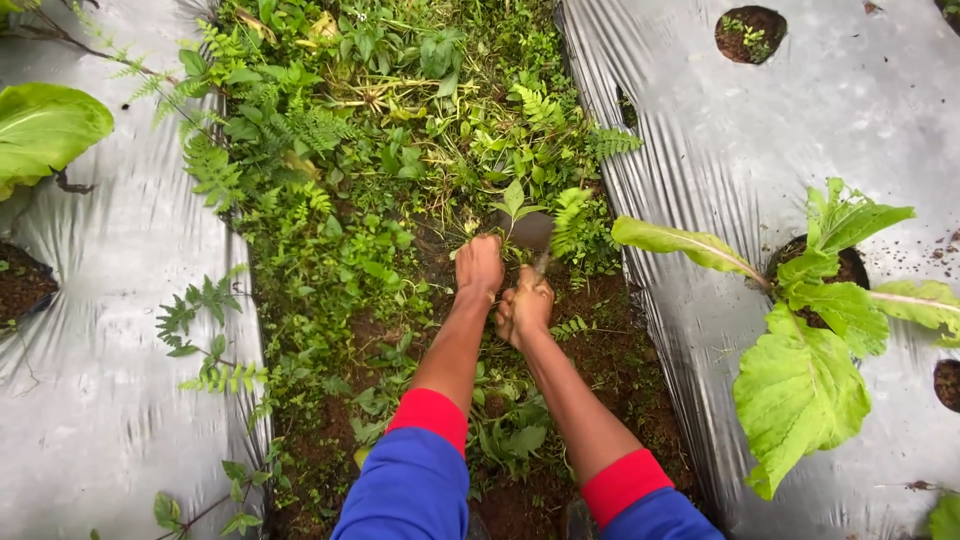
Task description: The person removes weeds from a garden bed by hand and with a small hand hoe. They pull weeds from the soil between rows of cabbage plants growing through plastic mulch, occasionally using the hoe to loosen the soil and uproot weeds before discarding them.
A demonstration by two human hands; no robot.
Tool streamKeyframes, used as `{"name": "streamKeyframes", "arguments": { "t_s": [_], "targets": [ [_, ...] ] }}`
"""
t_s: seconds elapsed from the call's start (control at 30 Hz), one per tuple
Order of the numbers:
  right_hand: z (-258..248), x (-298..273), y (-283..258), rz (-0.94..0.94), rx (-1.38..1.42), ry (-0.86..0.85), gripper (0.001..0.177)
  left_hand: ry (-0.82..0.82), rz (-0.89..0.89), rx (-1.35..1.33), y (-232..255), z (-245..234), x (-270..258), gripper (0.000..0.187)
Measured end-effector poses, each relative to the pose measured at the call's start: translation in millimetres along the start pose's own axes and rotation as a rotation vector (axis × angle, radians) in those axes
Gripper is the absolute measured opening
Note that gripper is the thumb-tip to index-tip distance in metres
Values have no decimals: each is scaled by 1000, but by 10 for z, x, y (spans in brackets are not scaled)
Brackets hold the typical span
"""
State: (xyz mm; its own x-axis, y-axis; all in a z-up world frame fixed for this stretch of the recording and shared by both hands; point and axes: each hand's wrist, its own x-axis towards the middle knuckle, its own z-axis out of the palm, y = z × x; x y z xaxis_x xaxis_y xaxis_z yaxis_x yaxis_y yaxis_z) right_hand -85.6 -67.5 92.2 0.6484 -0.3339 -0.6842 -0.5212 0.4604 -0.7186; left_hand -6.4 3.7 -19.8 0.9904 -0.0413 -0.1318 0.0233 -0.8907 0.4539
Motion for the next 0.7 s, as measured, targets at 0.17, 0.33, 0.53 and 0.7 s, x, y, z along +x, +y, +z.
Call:
{"name": "streamKeyframes", "arguments": {
  "t_s": [0.17,0.33,0.53,0.7],
  "targets": [
    [-98,21,-273,-63,-25,-38,25,-14,-18,-5,-31,68,-26,15],
    [-76,14,-213,-36,-82,-98,28,-23,-16,21,-44,65,28,15],
    [-8,-6,-247,-158,8,-3,26,19,-23,-38,-22,26,43,15],
    [-93,-62,-217,-93,-58,-60,24,-29,-27,13,-99,16,35,17]
  ]
}}
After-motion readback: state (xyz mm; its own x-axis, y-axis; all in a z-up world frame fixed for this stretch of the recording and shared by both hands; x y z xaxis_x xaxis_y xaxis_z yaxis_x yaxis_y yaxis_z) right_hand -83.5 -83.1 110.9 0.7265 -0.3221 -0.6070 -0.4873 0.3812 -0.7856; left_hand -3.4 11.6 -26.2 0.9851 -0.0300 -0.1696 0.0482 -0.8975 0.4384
